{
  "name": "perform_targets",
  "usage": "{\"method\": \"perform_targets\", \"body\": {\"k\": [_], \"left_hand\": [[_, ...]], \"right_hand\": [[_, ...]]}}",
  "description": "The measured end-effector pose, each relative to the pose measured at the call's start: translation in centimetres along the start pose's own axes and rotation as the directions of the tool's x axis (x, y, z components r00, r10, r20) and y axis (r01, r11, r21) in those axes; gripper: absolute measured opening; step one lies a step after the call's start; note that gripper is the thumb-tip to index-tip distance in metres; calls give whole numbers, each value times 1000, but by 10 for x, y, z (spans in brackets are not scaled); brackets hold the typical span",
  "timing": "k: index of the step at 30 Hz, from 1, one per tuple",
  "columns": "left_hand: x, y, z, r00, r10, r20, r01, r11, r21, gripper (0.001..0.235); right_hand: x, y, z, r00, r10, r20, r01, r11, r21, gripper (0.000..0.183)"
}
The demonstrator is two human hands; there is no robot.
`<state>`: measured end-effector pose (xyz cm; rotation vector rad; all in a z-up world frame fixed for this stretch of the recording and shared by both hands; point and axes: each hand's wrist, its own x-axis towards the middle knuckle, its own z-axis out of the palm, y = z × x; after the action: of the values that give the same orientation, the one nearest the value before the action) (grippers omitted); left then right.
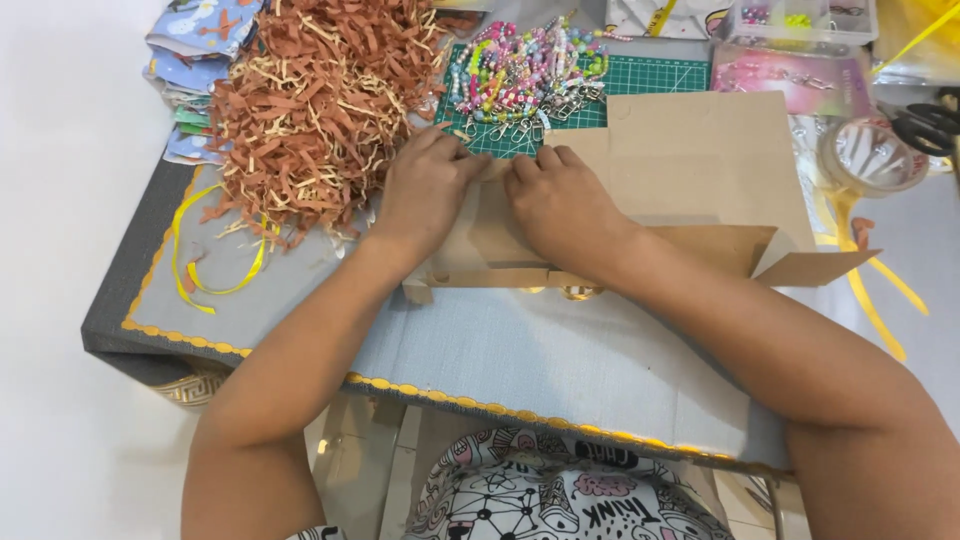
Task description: The person folds a flat cardboard box along pre-scored lines, tucks flaps into slots, and forms the box shape. They repeatedly open and close the box to test the fit of the flaps and tabs.
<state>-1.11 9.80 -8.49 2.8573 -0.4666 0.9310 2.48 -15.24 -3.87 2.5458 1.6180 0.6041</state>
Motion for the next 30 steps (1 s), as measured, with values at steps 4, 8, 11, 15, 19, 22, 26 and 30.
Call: {"method": "perform_targets", "body": {"k": [4,8,11,15,19,22,26,30], "left_hand": [[1,3,0,996,93,13,-93,996,-17,23],[0,6,7,999,38,23,-36,994,-100,26],[4,6,1,999,44,27,-40,989,-144,25],[10,12,-13,999,32,25,-30,998,-63,30],[27,3,-52,967,0,256,59,973,-224,14],[29,-9,-81,979,-6,202,101,880,-464,17],[29,-12,-91,990,24,-136,-91,855,-511,17],[19,-26,-75,999,-40,7,40,939,-342,13]], "right_hand": [[3,-5,-5,997,27,76,-21,997,-75,25],[2,-1,-14,990,20,138,-7,996,-94,26],[4,2,-18,993,9,114,0,997,-76,26],[11,6,0,1000,6,-21,-8,993,-114,21],[14,7,1,998,31,-48,-31,999,-5,20],[14,8,-8,999,20,-38,-21,1000,-6,18],[7,16,28,988,-59,-143,52,997,-51,16],[16,6,-17,1000,10,-8,-11,1000,-16,19]]}}
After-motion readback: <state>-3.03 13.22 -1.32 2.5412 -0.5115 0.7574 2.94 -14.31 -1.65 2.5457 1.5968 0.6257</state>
